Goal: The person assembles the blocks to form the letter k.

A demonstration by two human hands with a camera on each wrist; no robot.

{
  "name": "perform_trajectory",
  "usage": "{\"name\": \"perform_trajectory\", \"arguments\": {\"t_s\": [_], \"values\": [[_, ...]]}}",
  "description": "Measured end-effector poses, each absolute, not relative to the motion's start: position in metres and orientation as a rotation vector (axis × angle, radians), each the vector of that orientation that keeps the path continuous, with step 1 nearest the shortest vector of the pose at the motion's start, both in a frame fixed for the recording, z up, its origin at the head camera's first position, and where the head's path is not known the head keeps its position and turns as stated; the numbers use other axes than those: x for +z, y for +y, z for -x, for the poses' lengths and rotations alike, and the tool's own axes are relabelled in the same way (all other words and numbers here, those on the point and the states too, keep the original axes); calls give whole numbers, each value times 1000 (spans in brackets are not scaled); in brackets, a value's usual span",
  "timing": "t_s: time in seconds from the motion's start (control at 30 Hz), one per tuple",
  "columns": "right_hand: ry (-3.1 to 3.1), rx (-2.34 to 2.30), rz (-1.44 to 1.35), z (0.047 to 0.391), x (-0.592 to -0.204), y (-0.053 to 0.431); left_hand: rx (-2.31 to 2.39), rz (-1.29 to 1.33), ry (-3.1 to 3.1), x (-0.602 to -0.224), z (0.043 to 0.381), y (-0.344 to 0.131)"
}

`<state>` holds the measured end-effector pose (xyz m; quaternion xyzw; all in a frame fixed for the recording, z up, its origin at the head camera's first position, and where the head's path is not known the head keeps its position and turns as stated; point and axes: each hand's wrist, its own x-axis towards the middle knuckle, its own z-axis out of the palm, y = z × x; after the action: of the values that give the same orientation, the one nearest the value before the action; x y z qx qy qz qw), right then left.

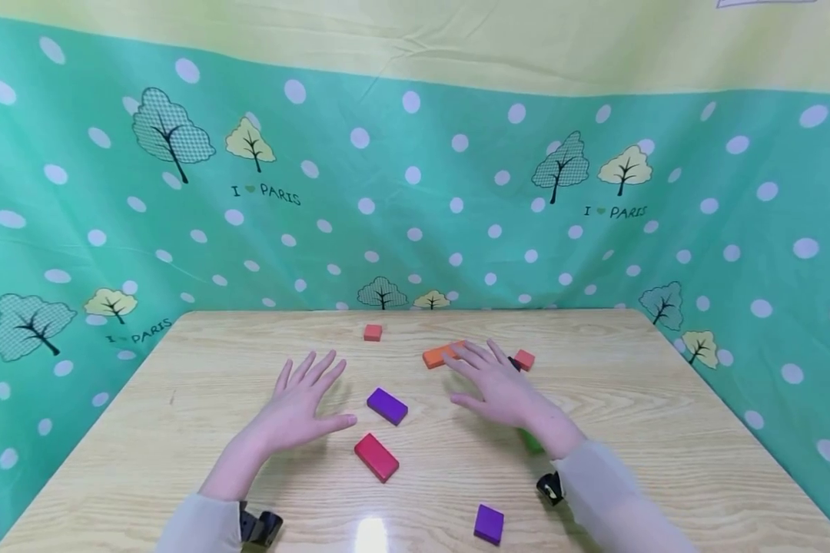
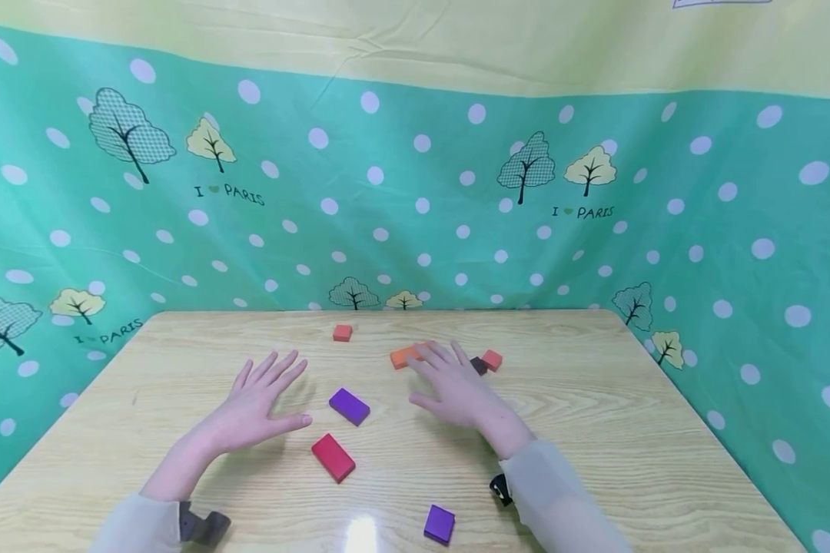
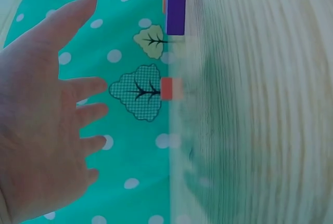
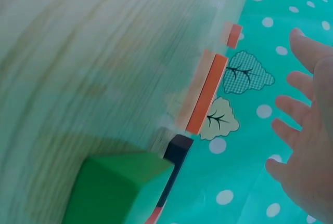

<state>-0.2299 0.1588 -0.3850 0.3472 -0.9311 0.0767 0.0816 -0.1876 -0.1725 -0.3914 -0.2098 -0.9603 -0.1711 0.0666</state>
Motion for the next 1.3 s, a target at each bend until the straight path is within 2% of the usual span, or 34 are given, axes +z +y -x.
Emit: {"name": "perform_trajectory", "arguments": {"t_s": [0.67,1.3], "values": [[-2792,195,-1246,226,-383,115,-492,611,-2910,-384,176,-168],[-2760,118,-1409,226,-393,86,-395,764,-2989,-386,160,-148]]}}
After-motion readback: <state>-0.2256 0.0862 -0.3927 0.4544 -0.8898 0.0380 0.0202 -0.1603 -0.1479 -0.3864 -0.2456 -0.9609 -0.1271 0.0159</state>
